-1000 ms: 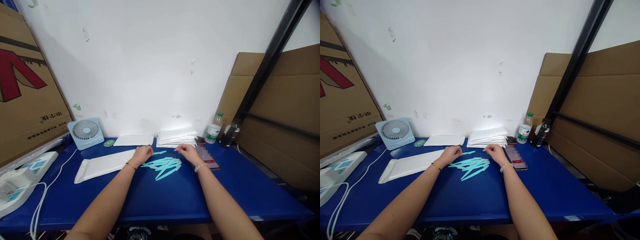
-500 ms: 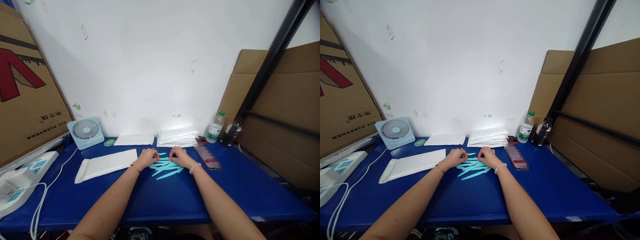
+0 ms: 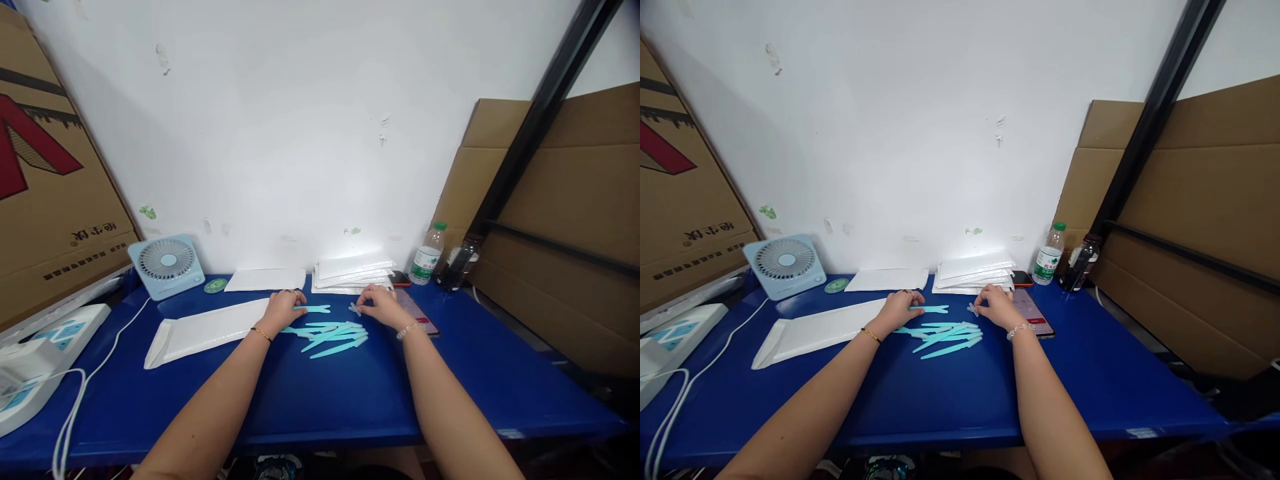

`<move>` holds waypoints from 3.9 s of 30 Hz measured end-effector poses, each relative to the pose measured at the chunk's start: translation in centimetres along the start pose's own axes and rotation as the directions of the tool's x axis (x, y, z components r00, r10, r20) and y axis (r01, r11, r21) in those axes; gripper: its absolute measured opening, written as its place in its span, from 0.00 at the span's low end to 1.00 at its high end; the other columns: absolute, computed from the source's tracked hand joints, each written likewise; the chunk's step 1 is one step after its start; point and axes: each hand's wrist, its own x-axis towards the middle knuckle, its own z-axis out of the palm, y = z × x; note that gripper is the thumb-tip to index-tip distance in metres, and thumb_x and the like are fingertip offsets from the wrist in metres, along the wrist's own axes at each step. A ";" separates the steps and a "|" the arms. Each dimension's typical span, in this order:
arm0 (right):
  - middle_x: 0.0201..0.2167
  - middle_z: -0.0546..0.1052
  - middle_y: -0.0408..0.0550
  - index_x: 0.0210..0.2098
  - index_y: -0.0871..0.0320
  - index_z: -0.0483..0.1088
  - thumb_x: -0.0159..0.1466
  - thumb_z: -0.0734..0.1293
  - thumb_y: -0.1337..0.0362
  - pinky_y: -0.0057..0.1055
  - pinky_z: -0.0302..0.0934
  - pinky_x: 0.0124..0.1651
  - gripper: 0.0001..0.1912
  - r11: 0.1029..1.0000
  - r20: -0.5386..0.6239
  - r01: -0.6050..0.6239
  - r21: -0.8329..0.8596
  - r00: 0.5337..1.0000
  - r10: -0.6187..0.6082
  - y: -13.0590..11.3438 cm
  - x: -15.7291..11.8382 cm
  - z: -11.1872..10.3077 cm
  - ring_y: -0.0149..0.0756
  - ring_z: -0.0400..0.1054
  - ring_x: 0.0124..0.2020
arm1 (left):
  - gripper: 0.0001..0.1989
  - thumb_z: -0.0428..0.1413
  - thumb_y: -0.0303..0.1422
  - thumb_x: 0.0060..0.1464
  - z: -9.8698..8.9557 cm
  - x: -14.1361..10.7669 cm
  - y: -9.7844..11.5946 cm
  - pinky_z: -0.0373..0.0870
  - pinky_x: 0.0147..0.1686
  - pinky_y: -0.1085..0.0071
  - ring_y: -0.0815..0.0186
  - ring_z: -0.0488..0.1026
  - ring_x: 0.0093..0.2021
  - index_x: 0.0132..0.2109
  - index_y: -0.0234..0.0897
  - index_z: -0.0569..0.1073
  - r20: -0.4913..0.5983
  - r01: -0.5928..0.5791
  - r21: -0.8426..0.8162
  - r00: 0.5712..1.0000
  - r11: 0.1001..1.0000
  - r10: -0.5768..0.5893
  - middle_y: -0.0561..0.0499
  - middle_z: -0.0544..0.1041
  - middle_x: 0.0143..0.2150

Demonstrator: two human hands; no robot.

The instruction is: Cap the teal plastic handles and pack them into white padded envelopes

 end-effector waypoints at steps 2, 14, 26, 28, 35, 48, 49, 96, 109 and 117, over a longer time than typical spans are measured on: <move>0.37 0.73 0.44 0.27 0.52 0.75 0.54 0.69 0.60 0.37 0.48 0.46 0.04 1.000 0.115 0.027 0.006 0.993 -0.027 -0.3 -0.4 -0.3 0.43 0.64 0.45 | 0.11 0.56 0.41 0.48 0.1 -0.1 0.3 0.60 0.40 0.69 0.63 0.71 0.41 0.39 0.43 0.74 -0.006 -0.034 -0.034 0.999 0.999 0.034 0.54 0.76 0.37; 0.37 0.71 0.46 0.28 0.55 0.72 0.58 0.67 0.64 0.37 0.49 0.46 0.03 0.977 0.101 0.208 -0.044 0.974 -0.203 -2.0 -0.4 1.0 0.41 0.62 0.45 | 0.08 0.52 0.35 0.54 1.0 -0.5 2.7 0.56 0.41 0.67 0.64 0.69 0.41 0.33 0.42 0.76 0.068 -0.263 0.018 0.963 0.965 0.262 0.54 0.77 0.33; 0.41 0.70 0.46 0.32 0.52 0.74 0.56 0.70 0.55 0.40 0.48 0.49 0.09 0.975 0.125 0.214 0.056 0.968 -0.219 -2.4 -0.7 0.4 0.42 0.61 0.47 | 0.09 0.55 0.41 0.50 -1.1 -0.7 0.6 0.58 0.37 0.70 0.65 0.70 0.38 0.36 0.43 0.75 -0.020 -0.110 -0.008 0.994 0.994 0.110 0.55 0.76 0.34; 0.40 0.70 0.45 0.32 0.51 0.74 0.55 0.71 0.56 0.39 0.49 0.49 0.08 0.964 0.213 0.257 0.069 0.940 -0.266 -3.0 -0.7 0.8 0.41 0.61 0.46 | 0.12 0.54 0.44 0.51 -1.0 -1.0 1.4 0.58 0.35 0.72 0.67 0.70 0.36 0.34 0.43 0.75 0.031 -0.157 -0.065 0.987 0.985 0.159 0.55 0.76 0.33; 0.38 0.71 0.45 0.29 0.54 0.72 0.57 0.69 0.59 0.38 0.49 0.49 0.06 0.961 0.146 0.257 0.098 0.952 -0.269 -3.4 -0.4 1.3 0.40 0.61 0.46 | 0.17 0.50 0.48 0.54 -0.3 -1.8 3.9 0.57 0.42 0.69 0.64 0.71 0.37 0.35 0.42 0.76 0.187 -0.308 -0.072 0.930 0.949 0.316 0.52 0.77 0.33; 0.40 0.71 0.45 0.29 0.53 0.73 0.57 0.69 0.60 0.40 0.47 0.49 0.05 0.988 -0.012 0.138 0.069 0.990 -0.137 -1.9 -0.2 0.8 0.41 0.62 0.47 | 0.15 0.57 0.47 0.47 -2.6 -1.5 -0.3 0.58 0.42 0.69 0.62 0.70 0.39 0.39 0.45 0.75 0.077 -0.149 0.006 0.986 0.989 0.148 0.54 0.75 0.36; 0.40 0.72 0.45 0.29 0.53 0.73 0.57 0.68 0.60 0.40 0.47 0.49 0.04 0.985 0.008 0.158 0.070 0.987 -0.159 -2.2 -0.2 1.1 0.41 0.62 0.46 | 0.16 0.58 0.48 0.45 -2.8 -1.7 -0.5 0.58 0.42 0.69 0.63 0.70 0.38 0.37 0.45 0.75 0.139 -0.161 -0.006 0.977 0.987 0.160 0.54 0.74 0.35; 0.33 0.73 0.44 0.30 0.54 0.71 0.62 0.63 0.52 0.34 0.48 0.44 0.13 0.995 0.036 0.093 0.019 0.995 -0.094 -1.7 -0.7 -0.6 0.37 0.65 0.37 | 0.14 0.58 0.41 0.46 -1.0 -0.7 0.3 0.58 0.44 0.66 0.61 0.72 0.41 0.40 0.42 0.74 -0.036 -0.028 -0.043 0.999 0.999 0.026 0.52 0.76 0.38; 0.33 0.71 0.43 0.28 0.57 0.71 0.59 0.67 0.57 0.34 0.47 0.44 0.10 0.962 0.211 0.267 0.064 0.938 -0.275 -3.4 -0.9 1.1 0.35 0.65 0.38 | 0.12 0.50 0.39 0.58 0.5 -1.6 4.1 0.55 0.40 0.67 0.65 0.71 0.39 0.34 0.41 0.76 0.130 -0.357 -0.027 0.925 0.934 0.357 0.54 0.78 0.35; 0.33 0.72 0.45 0.28 0.58 0.72 0.57 0.68 0.57 0.34 0.51 0.44 0.10 0.991 0.031 0.111 0.079 0.993 -0.114 -1.9 -0.6 -0.6 0.35 0.65 0.35 | 0.15 0.48 0.39 0.59 -0.8 -1.0 1.6 0.55 0.42 0.64 0.61 0.69 0.42 0.34 0.41 0.77 -0.034 -0.173 0.129 0.983 0.976 0.179 0.50 0.78 0.36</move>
